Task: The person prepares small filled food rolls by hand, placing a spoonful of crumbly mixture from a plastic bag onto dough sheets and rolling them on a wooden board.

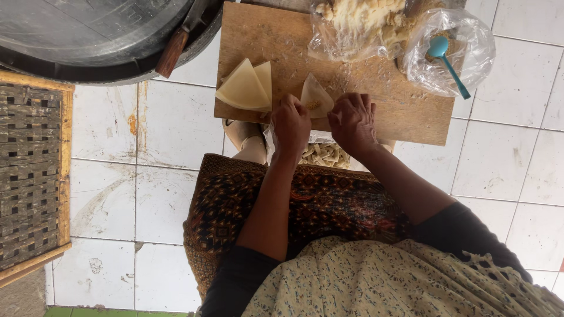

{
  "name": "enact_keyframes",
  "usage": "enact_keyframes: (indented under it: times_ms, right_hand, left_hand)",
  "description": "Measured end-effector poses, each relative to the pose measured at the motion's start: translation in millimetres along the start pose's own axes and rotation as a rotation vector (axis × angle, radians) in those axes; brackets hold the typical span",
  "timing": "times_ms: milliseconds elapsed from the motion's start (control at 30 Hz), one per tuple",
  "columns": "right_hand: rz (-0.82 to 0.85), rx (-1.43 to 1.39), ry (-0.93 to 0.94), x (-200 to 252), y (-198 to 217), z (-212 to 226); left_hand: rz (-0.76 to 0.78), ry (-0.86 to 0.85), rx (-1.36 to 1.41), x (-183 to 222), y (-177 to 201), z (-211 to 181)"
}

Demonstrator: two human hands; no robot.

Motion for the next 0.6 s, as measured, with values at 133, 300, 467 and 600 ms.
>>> enact_keyframes:
  times_ms: [133,300,467,600]
  right_hand:
    - [0.066,-0.138,-0.079,-4,-3,-3]
    - [-0.022,-0.345,0.022,-14,13,22]
    - [0.012,-0.396,0.156,-16,18,46]
    - [0.046,-0.428,0.162,-16,14,45]
  left_hand:
    - [-0.074,-0.135,0.148,0,4,-11]
    - [-0.036,-0.163,0.206,-1,-2,-14]
    - [0.007,-0.107,0.156,-5,-6,-6]
    - [0.058,-0.058,0.169,-9,-14,2]
Point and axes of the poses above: each hand's wrist, its own x-axis away from the middle knuckle, its own y-axis out of the back of the hand, z = x × y, the point moved 10 cm from there along -x, towards the middle knuckle, and after that the axes turned 5 degrees about -x, right-handed, at the moved point
